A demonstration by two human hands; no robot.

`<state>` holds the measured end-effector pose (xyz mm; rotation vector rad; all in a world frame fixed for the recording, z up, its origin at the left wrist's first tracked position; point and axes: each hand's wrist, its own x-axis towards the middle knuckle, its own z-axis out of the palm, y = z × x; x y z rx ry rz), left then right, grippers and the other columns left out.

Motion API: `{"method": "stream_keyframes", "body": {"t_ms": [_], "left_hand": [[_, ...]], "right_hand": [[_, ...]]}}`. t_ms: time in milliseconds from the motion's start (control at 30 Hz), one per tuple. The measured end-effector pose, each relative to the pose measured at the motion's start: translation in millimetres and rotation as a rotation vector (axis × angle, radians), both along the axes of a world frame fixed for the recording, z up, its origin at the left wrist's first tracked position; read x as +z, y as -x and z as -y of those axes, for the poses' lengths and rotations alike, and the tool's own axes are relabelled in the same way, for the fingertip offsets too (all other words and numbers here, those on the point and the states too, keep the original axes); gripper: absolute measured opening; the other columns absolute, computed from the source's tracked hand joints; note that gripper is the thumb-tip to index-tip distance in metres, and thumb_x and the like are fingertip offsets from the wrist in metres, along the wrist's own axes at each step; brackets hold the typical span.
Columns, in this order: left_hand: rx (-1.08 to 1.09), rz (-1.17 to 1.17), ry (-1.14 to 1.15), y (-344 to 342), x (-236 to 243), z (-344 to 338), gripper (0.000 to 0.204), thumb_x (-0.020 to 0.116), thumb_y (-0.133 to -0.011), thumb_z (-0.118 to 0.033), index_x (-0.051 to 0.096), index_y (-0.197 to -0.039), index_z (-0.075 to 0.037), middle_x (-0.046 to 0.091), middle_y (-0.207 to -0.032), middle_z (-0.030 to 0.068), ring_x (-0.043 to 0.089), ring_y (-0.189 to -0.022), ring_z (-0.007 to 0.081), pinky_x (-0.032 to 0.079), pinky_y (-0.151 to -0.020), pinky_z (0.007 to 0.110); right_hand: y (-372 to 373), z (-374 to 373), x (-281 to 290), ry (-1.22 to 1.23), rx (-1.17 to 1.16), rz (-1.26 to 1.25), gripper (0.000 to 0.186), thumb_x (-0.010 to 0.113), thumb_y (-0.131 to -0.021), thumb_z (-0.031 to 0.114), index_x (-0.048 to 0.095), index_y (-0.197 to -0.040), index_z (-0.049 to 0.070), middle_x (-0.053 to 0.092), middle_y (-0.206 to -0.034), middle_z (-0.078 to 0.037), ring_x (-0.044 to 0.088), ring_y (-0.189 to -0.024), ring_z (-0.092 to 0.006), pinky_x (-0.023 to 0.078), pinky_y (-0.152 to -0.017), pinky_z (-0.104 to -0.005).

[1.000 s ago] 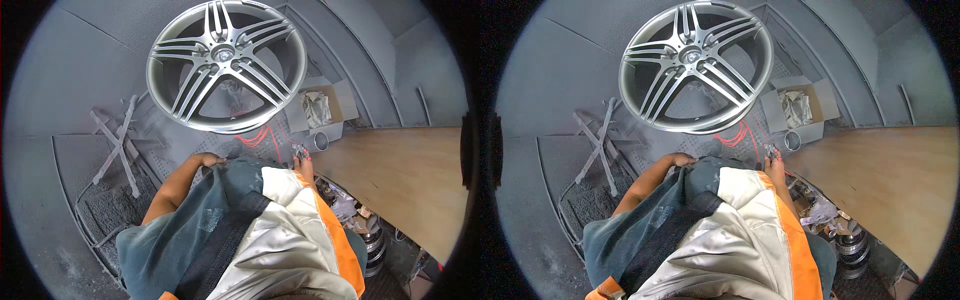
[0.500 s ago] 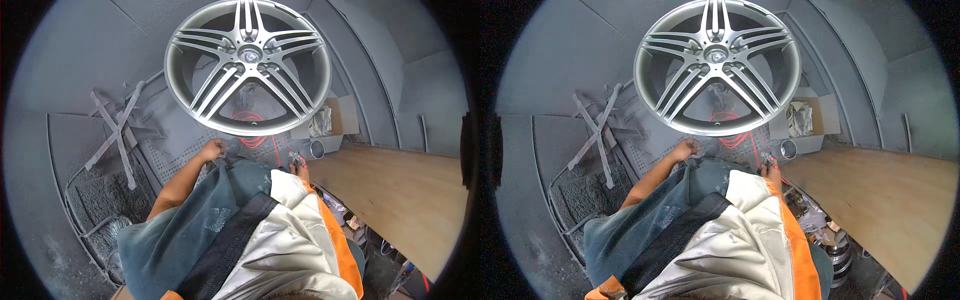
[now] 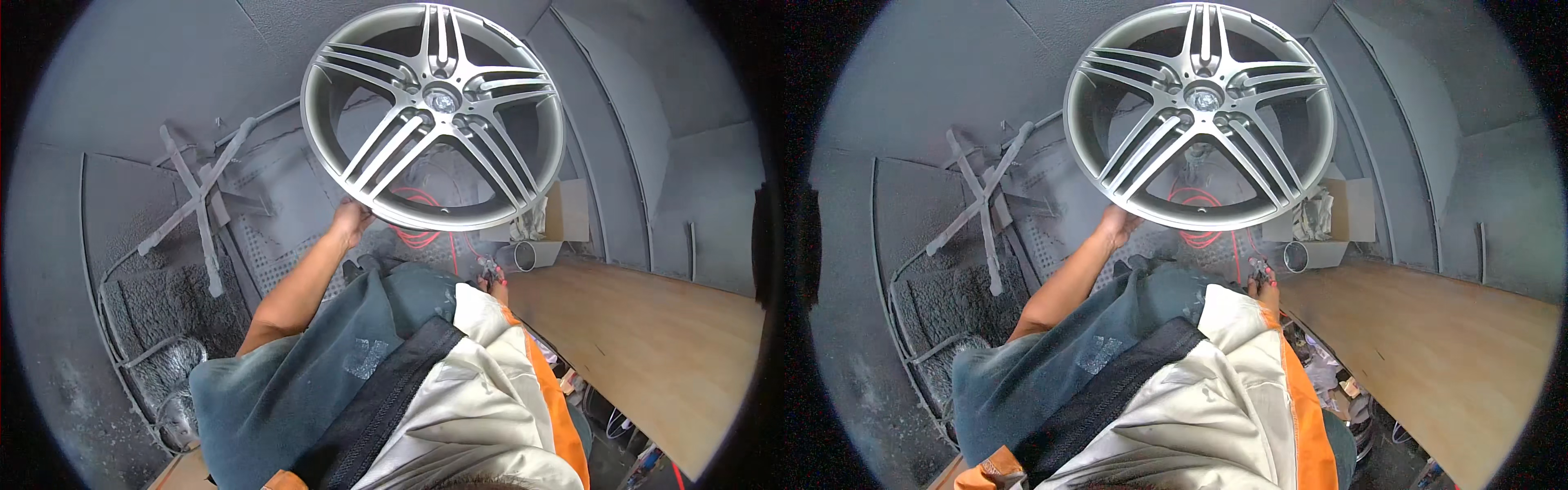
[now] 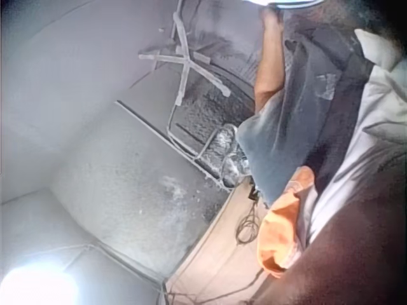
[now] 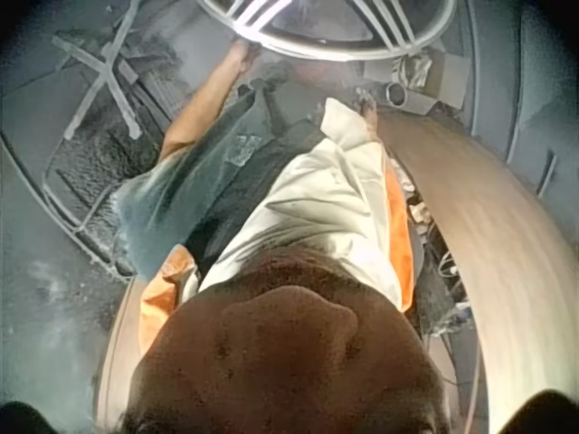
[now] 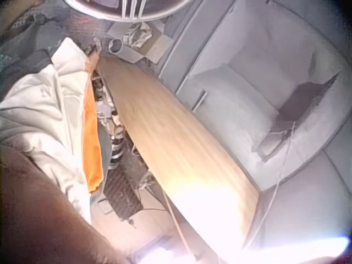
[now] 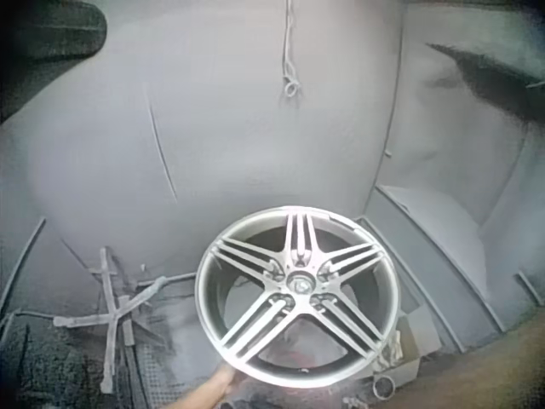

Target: Painting a car rim using a spray gun in a paint booth.

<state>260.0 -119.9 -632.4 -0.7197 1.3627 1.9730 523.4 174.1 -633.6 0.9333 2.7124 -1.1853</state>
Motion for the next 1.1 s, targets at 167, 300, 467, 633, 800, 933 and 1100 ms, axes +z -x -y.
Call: {"method": "stream_keyframes", "body": {"t_ms": [167,300,467,633,800,933,1100], "left_hand": [[-0.030,0.042,-0.030,-25.7,-2.1,-27.7,0.027,0.046,-0.088,-0.008,0.053,-0.114,-0.007,0.060,-0.105,0.0080,0.058,-0.092,0.0206,0.049,-0.082,0.036],[-0.129,0.101,-0.063,-53.7,3.8,-41.5,0.032,0.046,-0.097,-0.022,0.052,-0.123,-0.005,0.057,-0.122,0.0092,0.054,-0.113,0.0226,0.044,-0.094,0.038],[-0.418,0.174,-0.169,-68.8,12.5,-45.5,0.034,0.044,-0.094,-0.010,0.047,-0.125,0.001,0.054,-0.125,0.0117,0.054,-0.114,0.0228,0.047,-0.093,0.035],[-0.350,0.242,-0.175,-68.0,21.4,-48.3,0.035,0.041,-0.093,-0.005,0.044,-0.127,0.003,0.053,-0.126,0.0124,0.055,-0.113,0.0235,0.047,-0.094,0.033],[-0.274,0.191,-0.149,-64.5,9.2,-36.3,0.033,0.042,-0.093,-0.005,0.045,-0.125,0.003,0.054,-0.124,0.0124,0.056,-0.112,0.0234,0.047,-0.094,0.033],[-0.243,0.179,-0.108,-66.8,8.0,-33.1,0.029,0.043,-0.093,-0.006,0.049,-0.120,0.002,0.056,-0.121,0.0120,0.056,-0.110,0.0219,0.048,-0.093,0.032],[-0.250,0.179,-0.123,-70.2,8.0,-32.0,0.025,0.044,-0.093,-0.007,0.051,-0.115,0.002,0.058,-0.117,0.0109,0.057,-0.109,0.0210,0.047,-0.092,0.032]], "right_hand": [[2.1,0.2,4.4,0.068,-0.055,0.181,0.031,0.061,-0.086,0.026,0.064,-0.098,-0.002,0.058,-0.114,-0.025,0.061,-0.094,-0.0412,0.048,-0.078,-0.0459],[-0.1,0.0,-8.6,0.013,0.036,0.108,0.032,0.061,-0.086,0.025,0.062,-0.101,-0.003,0.059,-0.110,-0.026,0.061,-0.094,-0.0412,0.048,-0.078,-0.0463],[6.9,10.1,11.5,-0.025,0.012,0.000,0.033,0.061,-0.086,0.024,0.059,-0.105,-0.003,0.062,-0.101,-0.025,0.062,-0.092,-0.0410,0.048,-0.076,-0.0467],[6.4,11.2,18.2,0.067,-0.072,0.077,0.031,0.061,-0.086,0.023,0.060,-0.105,-0.001,0.063,-0.099,-0.024,0.062,-0.091,-0.0410,0.048,-0.075,-0.0465],[-4.6,6.7,7.1,0.046,-0.020,0.024,0.029,0.060,-0.087,0.024,0.062,-0.100,-0.002,0.062,-0.102,-0.025,0.062,-0.090,-0.0413,0.048,-0.075,-0.0463],[-13.1,4.2,1.6,0.031,0.002,0.001,0.030,0.060,-0.087,0.024,0.063,-0.097,-0.004,0.061,-0.105,-0.026,0.061,-0.089,-0.0423,0.048,-0.076,-0.0462],[-17.1,4.1,-6.4,-0.012,0.011,0.046,0.029,0.061,-0.087,0.024,0.063,-0.096,-0.003,0.059,-0.109,-0.027,0.061,-0.089,-0.0432,0.048,-0.076,-0.0460]]}}
